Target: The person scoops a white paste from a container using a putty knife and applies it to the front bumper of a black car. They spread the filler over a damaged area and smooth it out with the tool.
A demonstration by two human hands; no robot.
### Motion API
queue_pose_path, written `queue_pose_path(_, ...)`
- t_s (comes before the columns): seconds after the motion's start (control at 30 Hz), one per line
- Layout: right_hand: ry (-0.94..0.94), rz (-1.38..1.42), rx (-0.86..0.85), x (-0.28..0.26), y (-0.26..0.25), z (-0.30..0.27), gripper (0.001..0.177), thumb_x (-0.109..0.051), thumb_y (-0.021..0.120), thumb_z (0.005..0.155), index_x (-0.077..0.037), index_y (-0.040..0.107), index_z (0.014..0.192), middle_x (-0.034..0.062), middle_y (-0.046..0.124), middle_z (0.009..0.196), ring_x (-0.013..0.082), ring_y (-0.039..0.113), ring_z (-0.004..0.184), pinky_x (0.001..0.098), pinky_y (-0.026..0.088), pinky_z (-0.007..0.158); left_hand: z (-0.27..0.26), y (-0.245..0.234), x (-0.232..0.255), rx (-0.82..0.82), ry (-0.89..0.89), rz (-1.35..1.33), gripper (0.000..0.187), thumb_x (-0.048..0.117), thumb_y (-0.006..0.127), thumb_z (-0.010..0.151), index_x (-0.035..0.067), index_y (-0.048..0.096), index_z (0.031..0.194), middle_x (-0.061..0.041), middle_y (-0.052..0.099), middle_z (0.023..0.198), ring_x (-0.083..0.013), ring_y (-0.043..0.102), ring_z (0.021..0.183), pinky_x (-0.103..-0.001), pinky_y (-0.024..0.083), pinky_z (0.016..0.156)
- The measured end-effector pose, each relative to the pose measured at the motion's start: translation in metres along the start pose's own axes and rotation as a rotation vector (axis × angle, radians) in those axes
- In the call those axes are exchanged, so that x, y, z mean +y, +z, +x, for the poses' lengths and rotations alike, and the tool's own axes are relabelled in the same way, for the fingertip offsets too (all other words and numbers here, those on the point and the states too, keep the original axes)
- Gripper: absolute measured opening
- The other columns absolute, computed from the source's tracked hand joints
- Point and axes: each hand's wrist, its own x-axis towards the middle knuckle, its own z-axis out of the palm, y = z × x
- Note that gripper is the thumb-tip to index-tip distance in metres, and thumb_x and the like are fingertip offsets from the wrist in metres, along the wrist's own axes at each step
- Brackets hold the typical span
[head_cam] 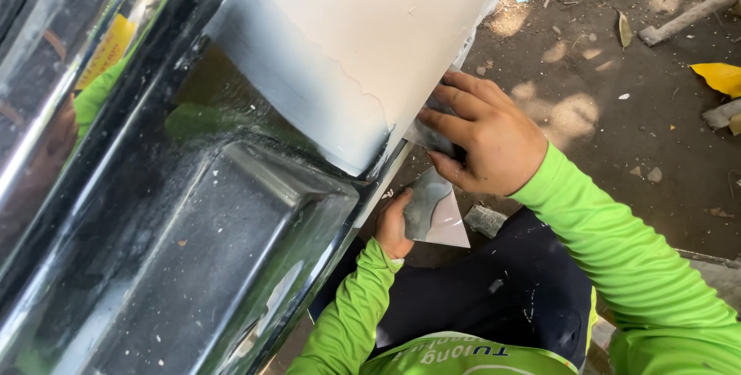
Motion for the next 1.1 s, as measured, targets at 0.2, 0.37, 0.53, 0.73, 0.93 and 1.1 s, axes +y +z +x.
queue_pose_path(0.2,0.087,0.072,0.019,0.004,0.009,-0.034,0.052,-0.019,0.080,0.073,-0.002,0.071,0.121,0.0227,0.062,0.133,0.0449,0.054,0.133,0.0517,0.049,0.107,0.006,0.001,0.006,0.028,0.028,0.013,0.034,0.019,0.057,0.100,0.002,0.063,0.129,-0.011,0.069,0.121,-0.0241,0.067,0.110,-0.038,0.053,0.097)
queue_pose_path(0.37,0.043,0.056,0.072,0.008,0.000,-0.015,0.050,-0.017,0.078,0.073,-0.001,0.071,0.120,0.0244,0.062,0.132,0.0467,0.055,0.133,0.0529,0.049,0.109,0.012,-0.008,0.006,0.015,0.063,-0.010,0.035,0.017,0.059,0.099,0.002,0.062,0.130,-0.011,0.069,0.123,-0.0244,0.066,0.112,-0.038,0.052,0.099)
queue_pose_path(0.53,-0.023,0.020,0.068,0.018,0.007,0.009,0.051,-0.017,0.079,0.073,0.002,0.071,0.120,0.0257,0.062,0.131,0.0475,0.055,0.132,0.0533,0.048,0.109,0.009,-0.006,0.013,-0.001,0.118,-0.003,0.037,0.015,0.061,0.098,0.002,0.060,0.133,-0.010,0.067,0.126,-0.0242,0.064,0.115,-0.039,0.050,0.103)
queue_pose_path(0.73,-0.036,0.040,0.036,0.026,0.021,0.018,0.046,-0.018,0.082,0.076,0.004,0.071,0.114,0.0266,0.061,0.131,0.0481,0.053,0.130,0.0523,0.048,0.108,0.018,-0.025,0.011,0.027,0.166,-0.006,0.041,0.014,0.064,0.095,0.004,0.059,0.135,-0.009,0.065,0.127,-0.0239,0.063,0.117,-0.040,0.049,0.105)
queue_pose_path(0.93,-0.055,0.035,0.030,0.028,0.019,0.020,0.043,-0.018,0.083,0.073,0.003,0.073,0.110,0.0248,0.062,0.132,0.0472,0.054,0.130,0.0508,0.048,0.107,0.020,-0.022,0.015,0.019,0.149,-0.009,0.040,0.015,0.063,0.096,0.005,0.059,0.133,-0.008,0.066,0.124,-0.0227,0.063,0.115,-0.039,0.049,0.104)
queue_pose_path(1.1,-0.035,0.025,0.011,0.029,0.014,0.014,0.050,-0.018,0.083,0.071,0.003,0.072,0.116,0.0243,0.062,0.132,0.0455,0.056,0.129,0.0509,0.049,0.107,0.017,-0.010,0.017,-0.004,0.062,-0.032,0.036,0.017,0.061,0.097,0.003,0.060,0.130,-0.010,0.068,0.122,-0.0240,0.066,0.112,-0.039,0.051,0.102)
